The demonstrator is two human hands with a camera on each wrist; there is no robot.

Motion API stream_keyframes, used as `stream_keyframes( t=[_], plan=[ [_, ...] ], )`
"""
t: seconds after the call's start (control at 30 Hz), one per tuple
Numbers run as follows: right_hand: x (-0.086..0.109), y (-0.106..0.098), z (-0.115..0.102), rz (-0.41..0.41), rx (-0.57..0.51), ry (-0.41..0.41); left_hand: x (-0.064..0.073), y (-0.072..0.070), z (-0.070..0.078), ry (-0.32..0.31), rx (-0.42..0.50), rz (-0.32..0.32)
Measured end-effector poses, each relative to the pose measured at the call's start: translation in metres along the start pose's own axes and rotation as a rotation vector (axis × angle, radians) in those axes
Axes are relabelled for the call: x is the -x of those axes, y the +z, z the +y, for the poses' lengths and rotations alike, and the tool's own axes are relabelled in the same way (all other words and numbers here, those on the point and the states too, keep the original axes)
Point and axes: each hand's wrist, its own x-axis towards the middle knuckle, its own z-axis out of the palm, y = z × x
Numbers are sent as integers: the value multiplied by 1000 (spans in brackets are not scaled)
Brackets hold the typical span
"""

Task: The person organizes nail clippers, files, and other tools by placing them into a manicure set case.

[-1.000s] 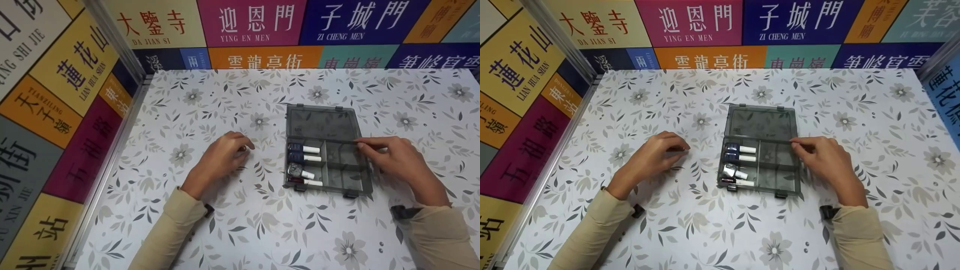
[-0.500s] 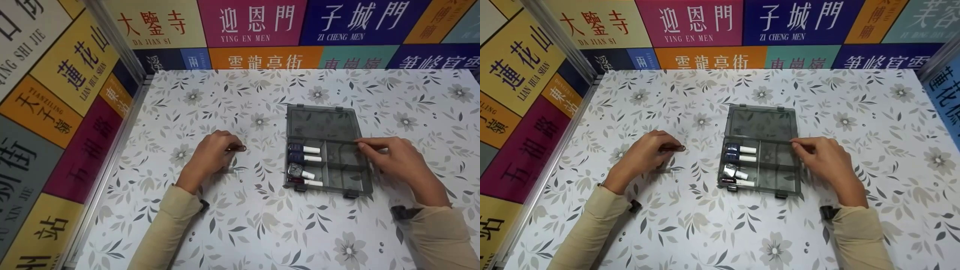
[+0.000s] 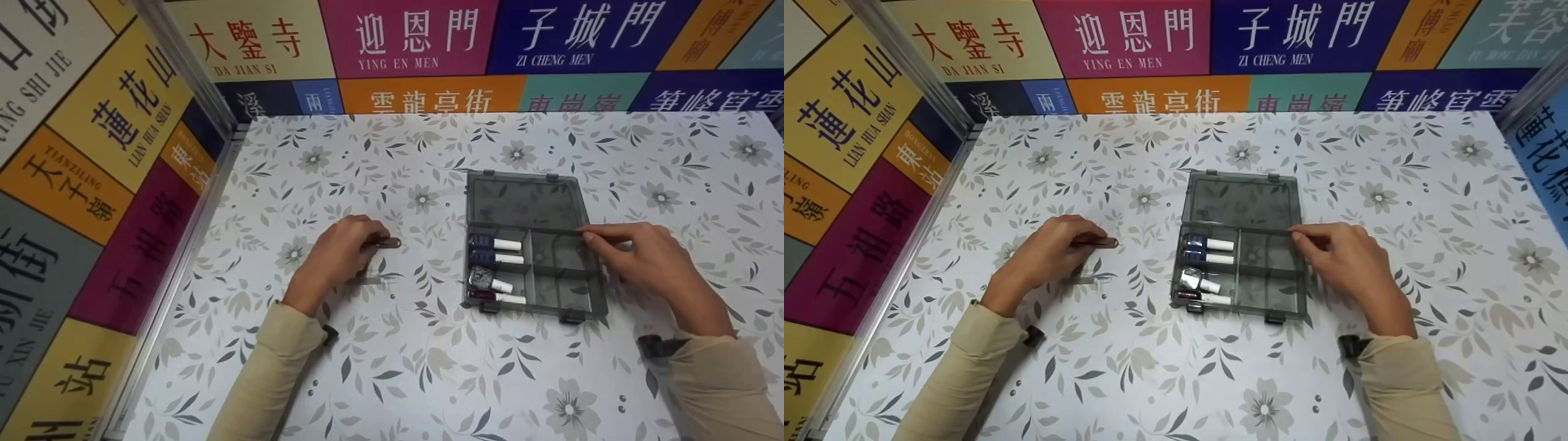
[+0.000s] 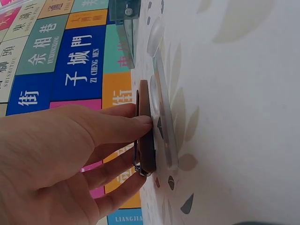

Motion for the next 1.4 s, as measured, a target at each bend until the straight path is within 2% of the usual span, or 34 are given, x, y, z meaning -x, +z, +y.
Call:
stream_keyframes(
  t=[0.3,0.6,1.0,1.4],
  plan=[
    [0,0,-1,-3,-6,4,0,1,4,58,5,32],
    [0,1,0,3,-6,10,-2,1,18,126,9,66],
    [-1,1,1,-8,0,17,-6,2,45,198,-9,81],
    [0,-1,-1,-22,-15,11,-27,8,81,244,-11,60]
  ],
)
